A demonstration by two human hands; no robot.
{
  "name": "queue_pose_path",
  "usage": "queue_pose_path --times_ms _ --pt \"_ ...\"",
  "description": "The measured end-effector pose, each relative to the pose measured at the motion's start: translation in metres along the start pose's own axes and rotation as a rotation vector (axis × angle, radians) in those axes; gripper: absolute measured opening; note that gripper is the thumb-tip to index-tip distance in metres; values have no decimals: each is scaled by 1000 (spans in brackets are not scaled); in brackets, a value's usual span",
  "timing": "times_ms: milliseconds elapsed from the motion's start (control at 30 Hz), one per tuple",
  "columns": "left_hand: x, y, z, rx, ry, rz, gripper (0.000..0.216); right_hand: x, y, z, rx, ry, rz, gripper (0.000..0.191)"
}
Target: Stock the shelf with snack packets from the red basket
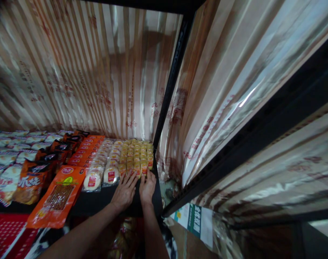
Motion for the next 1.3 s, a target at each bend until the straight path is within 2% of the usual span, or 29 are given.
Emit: queue_pose_path --times_ms 333,933,1300 --pt "3 1 0 0 5 -6 53 -4 3 4 15 -47 -13 45" --pt "3 0 -1 0 -8 28 50 -1 3 0 3 -11 18 44" --pt "3 1 -2 -4 5 1 52 -3 1 -1 12 -54 60 44"
Point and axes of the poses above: each hand's wrist, its own z-axis towards the middle knuckle, its own x-axis out of the palm, y = z × x, the point moved 6 cm from there along z, towards the middle knuckle, and after that the axes turned 12 degrees about -z, right-handed, at the moved point
